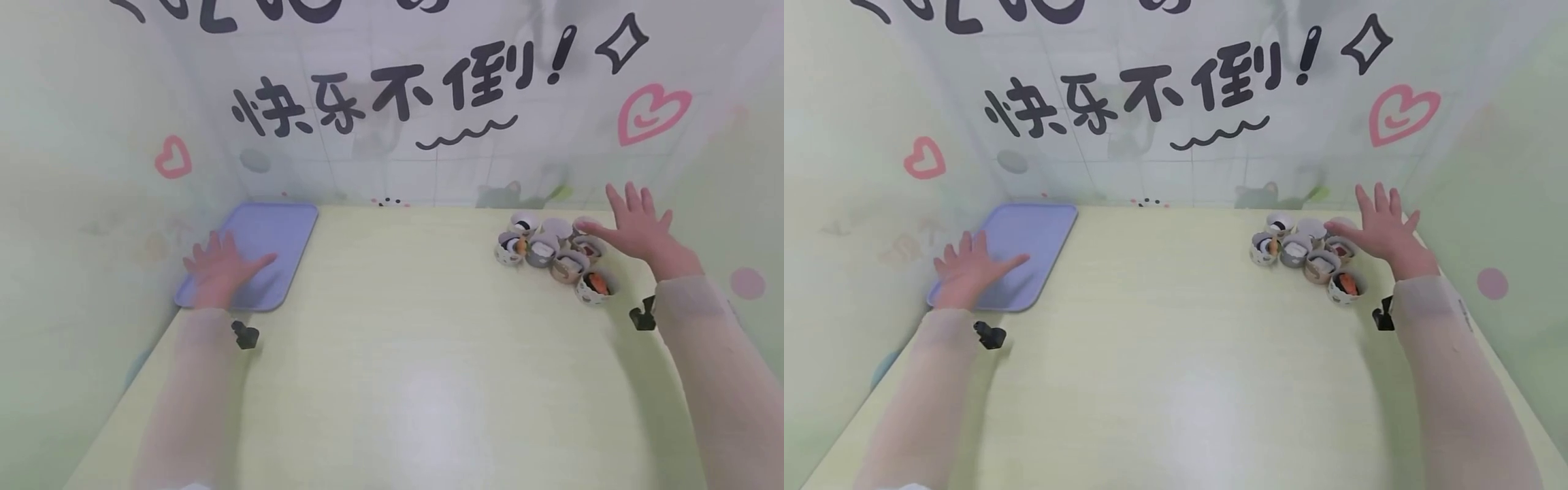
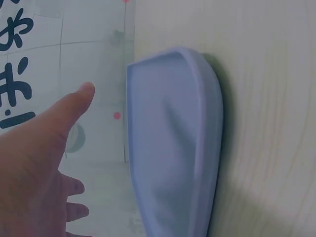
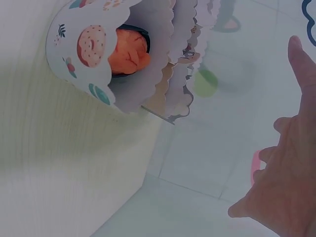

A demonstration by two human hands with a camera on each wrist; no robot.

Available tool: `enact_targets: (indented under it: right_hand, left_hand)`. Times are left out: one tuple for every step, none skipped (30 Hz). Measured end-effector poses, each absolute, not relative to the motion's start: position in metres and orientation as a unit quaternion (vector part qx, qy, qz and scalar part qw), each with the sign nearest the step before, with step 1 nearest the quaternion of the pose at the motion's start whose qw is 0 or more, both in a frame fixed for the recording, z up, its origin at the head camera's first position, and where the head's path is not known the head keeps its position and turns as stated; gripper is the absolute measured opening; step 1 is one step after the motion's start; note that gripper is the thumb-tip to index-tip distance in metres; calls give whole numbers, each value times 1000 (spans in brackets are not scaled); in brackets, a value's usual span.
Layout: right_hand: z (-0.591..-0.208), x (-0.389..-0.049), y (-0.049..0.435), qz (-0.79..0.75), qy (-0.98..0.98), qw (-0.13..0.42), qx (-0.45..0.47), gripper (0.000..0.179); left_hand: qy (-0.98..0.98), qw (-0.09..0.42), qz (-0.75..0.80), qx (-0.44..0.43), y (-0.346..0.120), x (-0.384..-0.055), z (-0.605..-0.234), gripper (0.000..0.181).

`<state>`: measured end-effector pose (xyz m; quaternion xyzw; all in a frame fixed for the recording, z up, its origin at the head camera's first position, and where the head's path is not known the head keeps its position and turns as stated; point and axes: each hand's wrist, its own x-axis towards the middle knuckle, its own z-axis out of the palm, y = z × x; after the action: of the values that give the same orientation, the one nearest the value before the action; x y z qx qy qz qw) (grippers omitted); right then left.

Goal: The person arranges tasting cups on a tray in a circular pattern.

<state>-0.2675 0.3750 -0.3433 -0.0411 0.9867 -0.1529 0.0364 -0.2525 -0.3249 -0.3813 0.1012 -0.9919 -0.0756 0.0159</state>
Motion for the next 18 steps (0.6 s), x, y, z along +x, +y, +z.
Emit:
enact_targets:
  right_hand:
    - [-343, -267, 375, -153, 987, 35, -42, 103]
    - [-343, -267, 375, -155, 986, 35, -44, 103]
    - [-343, -267, 374, -157, 986, 34, -46, 103]
    - [-343, -267, 373, -159, 986, 33, -49, 103]
    - [-342, -268, 372, -160, 985, 31, -52, 102]
    - [-341, -268, 371, -160, 985, 28, -55, 102]
    - [-340, -269, 369, -160, 985, 25, -58, 102]
    - [-339, -270, 368, -160, 985, 21, -60, 103]
    - [-338, -270, 366, -159, 985, 15, -61, 103]
    - [-337, -271, 364, -159, 985, 8, -63, 102]
    - [-336, -271, 362, -158, 985, 3, -65, 102]
    - [-334, -272, 360, -158, 985, -4, -67, 102]
    - [-332, -272, 357, -159, 985, -10, -70, 102]
    - [-331, -273, 355, -160, 984, -14, -74, 102]
    - [-329, -273, 352, -161, 984, -19, -78, 101]
    - [-327, -273, 349, -163, 983, -22, -81, 100]
    - [-326, -273, 346, -167, 982, -24, -84, 99]
    - [-324, -273, 343, -173, 981, -25, -86, 99]
  left_hand:
    - [-991, 13, -81, 110, -327, -250, -381, 118]
    - [-989, 10, -84, 118, -330, -247, -382, 118]
    - [-988, 6, -88, 125, -333, -245, -382, 119]
    - [-987, 2, -92, 132, -335, -242, -383, 120]
    - [-986, -3, -96, 137, -337, -240, -383, 121]
    - [-985, -8, -97, 142, -339, -238, -384, 122]
    - [-984, -13, -99, 146, -341, -236, -384, 123]
    - [-984, -16, -100, 146, -343, -235, -384, 123]
    - [-984, -18, -99, 145, -345, -233, -384, 123]
    - [-985, -20, -98, 143, -347, -232, -384, 123]
    - [-985, -23, -98, 140, -349, -231, -384, 122]
    - [-985, -27, -97, 138, -350, -230, -384, 122]
    - [-985, -31, -97, 138, -352, -229, -385, 122]
    - [-985, -36, -97, 138, -354, -228, -385, 122]
    - [-985, -41, -98, 138, -356, -226, -385, 122]
    - [-984, -48, -100, 140, -357, -225, -385, 122]
    - [-983, -54, -101, 142, -359, -224, -386, 123]
    - [-982, -62, -102, 145, -360, -222, -386, 124]
